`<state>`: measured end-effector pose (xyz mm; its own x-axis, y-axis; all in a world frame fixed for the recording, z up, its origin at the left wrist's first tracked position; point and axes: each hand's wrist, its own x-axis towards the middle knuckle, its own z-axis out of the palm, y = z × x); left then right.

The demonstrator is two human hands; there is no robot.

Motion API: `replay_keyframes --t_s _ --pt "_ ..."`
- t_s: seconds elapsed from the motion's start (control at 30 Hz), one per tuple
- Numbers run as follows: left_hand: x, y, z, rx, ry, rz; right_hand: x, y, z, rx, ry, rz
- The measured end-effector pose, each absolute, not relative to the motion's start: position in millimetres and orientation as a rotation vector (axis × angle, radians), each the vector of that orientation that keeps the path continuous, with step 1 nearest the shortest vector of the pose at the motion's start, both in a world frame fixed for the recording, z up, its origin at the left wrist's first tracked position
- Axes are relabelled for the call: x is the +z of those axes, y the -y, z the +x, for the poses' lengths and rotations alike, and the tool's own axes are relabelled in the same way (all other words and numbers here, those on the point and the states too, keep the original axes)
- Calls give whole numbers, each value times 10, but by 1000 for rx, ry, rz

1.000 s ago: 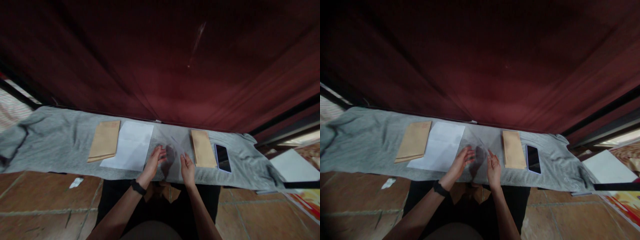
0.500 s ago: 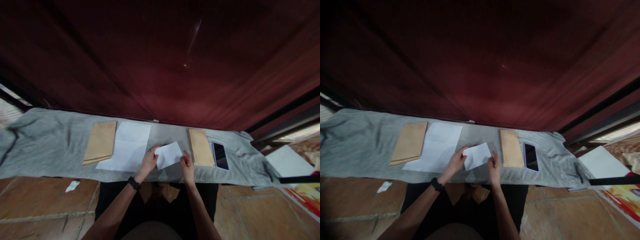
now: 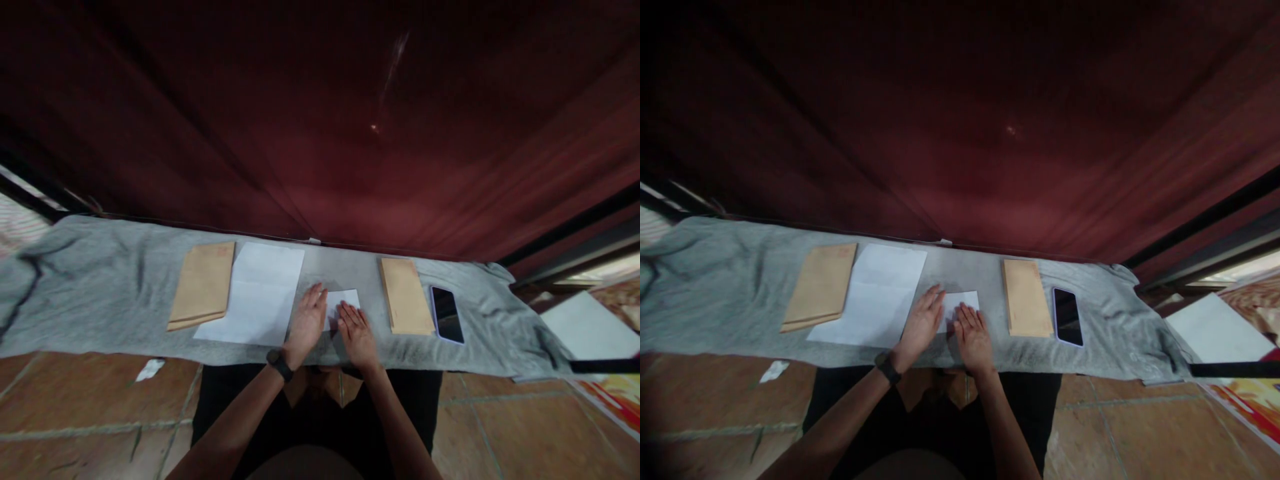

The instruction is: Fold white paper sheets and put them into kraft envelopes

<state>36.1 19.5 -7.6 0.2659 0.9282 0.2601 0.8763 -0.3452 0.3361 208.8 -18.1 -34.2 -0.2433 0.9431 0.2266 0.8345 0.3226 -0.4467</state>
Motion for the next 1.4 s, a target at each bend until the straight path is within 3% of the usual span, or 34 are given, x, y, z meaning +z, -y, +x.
replay_keyframes --t_s 0.23,0.73,1.0,1.23,1.4 --pt "-344 31 646 544 -1602 2514 -328 55 2186 240 2215 -1619" --pt "-373 -7 482 454 -1825 2470 -447 -62 2347 -128 2206 -1785" --pt "-316 76 399 527 -1918 2380 -465 -36 2408 -69 2111 -1784" --pt "-283 18 897 584 -1481 2523 -441 -17 2424 54 2133 -1803" --pt "-298 -60 996 506 -1511 2517 -469 -24 2463 55 2110 -1799"
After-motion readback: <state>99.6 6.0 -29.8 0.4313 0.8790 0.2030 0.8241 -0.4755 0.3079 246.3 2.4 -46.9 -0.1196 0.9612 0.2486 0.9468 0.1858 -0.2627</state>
